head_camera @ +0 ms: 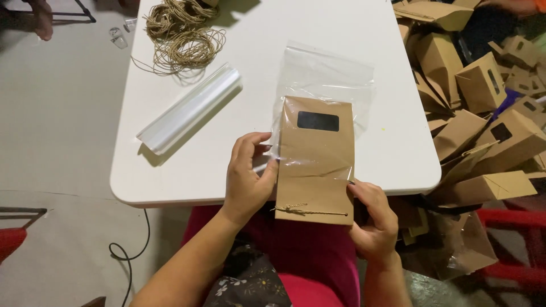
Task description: Packaging a small brown cardboard box into a clear plastic sleeve on a white table.
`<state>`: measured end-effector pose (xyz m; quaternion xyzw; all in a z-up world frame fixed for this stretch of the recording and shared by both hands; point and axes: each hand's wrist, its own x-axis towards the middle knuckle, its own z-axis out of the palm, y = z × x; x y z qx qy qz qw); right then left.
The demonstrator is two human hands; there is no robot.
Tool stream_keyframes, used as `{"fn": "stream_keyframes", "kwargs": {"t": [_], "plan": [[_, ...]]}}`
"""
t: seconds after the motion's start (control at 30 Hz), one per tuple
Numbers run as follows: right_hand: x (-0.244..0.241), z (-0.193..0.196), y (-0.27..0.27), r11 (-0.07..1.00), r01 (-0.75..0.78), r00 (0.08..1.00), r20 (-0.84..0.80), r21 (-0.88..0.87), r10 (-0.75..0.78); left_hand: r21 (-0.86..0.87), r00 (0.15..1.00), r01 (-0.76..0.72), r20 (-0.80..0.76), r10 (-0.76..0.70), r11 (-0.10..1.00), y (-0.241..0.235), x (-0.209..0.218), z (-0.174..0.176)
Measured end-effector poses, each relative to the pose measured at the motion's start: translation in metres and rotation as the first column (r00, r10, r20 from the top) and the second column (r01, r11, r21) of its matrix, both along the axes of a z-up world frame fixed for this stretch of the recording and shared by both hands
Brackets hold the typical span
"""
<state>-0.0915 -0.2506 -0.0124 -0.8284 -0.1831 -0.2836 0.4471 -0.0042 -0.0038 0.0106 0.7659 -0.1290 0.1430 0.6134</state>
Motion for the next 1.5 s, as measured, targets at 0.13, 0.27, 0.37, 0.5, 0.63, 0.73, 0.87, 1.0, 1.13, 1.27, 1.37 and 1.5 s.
{"fn": "stream_keyframes", "kwargs": {"t": [0.13, 0.27, 0.37, 0.5, 0.63, 0.73, 0.87, 1.0, 1.13, 1.27, 1.37, 1.5], "plan": [[-0.003, -0.007, -0.001, 0.998, 0.059, 0.995, 0.086, -0.01, -0.057, 0.045, 0.997, -0.051, 0.061, 0.048, 0.998, -0.001, 0.002, 0.001], [-0.002, 0.006, 0.011, 0.982, 0.162, 0.965, 0.226, -0.099, -0.136, 0.093, 0.983, -0.043, 0.183, 0.026, 0.995, 0.0, -0.005, -0.001], [0.002, 0.01, 0.022, 0.927, 0.358, 0.883, 0.365, -0.115, -0.295, 0.105, 0.97, -0.014, 0.243, -0.011, 0.994, 0.001, -0.011, -0.004], [0.004, 0.008, 0.027, 0.93, 0.366, 0.875, 0.357, -0.044, -0.327, 0.005, 0.986, 0.023, 0.163, -0.024, 1.0, 0.008, -0.02, -0.007], [0.009, -0.005, 0.023, 0.915, 0.402, 0.84, 0.404, -0.013, -0.363, -0.064, 0.989, 0.098, 0.119, -0.09, 0.993, 0.016, -0.036, 0.011], [0.012, 0.003, 0.03, 0.93, 0.368, 0.852, 0.402, -0.002, -0.336, -0.001, 0.985, 0.057, 0.161, -0.056, 0.998, 0.025, -0.034, 0.003], [0.018, 0.009, 0.039, 0.92, 0.381, 0.873, 0.294, 0.088, -0.389, 0.049, 0.984, 0.049, 0.166, -0.057, 0.998, 0.03, -0.031, -0.004], [0.018, 0.008, 0.028, 0.921, 0.369, 0.9, 0.2, 0.122, -0.387, 0.172, 0.968, -0.017, 0.25, -0.027, 0.985, 0.033, -0.034, -0.016], [0.016, 0.009, 0.012, 0.927, 0.373, 0.894, 0.255, 0.035, -0.369, 0.193, 0.943, -0.056, 0.334, -0.012, 0.98, 0.033, -0.039, -0.019], [0.005, 0.003, 0.007, 0.933, 0.317, 0.939, 0.197, -0.172, -0.283, 0.241, 0.931, 0.014, 0.351, -0.101, 0.97, 0.033, -0.055, -0.022], [0.006, 0.002, 0.014, 0.936, 0.315, 0.94, 0.19, -0.159, -0.284, 0.269, 0.928, 0.068, 0.337, -0.16, 0.961, 0.029, -0.063, -0.03], [0.007, 0.003, 0.02, 0.921, 0.332, 0.936, 0.19, -0.202, -0.296, 0.229, 0.928, 0.086, 0.337, -0.162, 0.97, 0.026, -0.067, -0.026]]}}
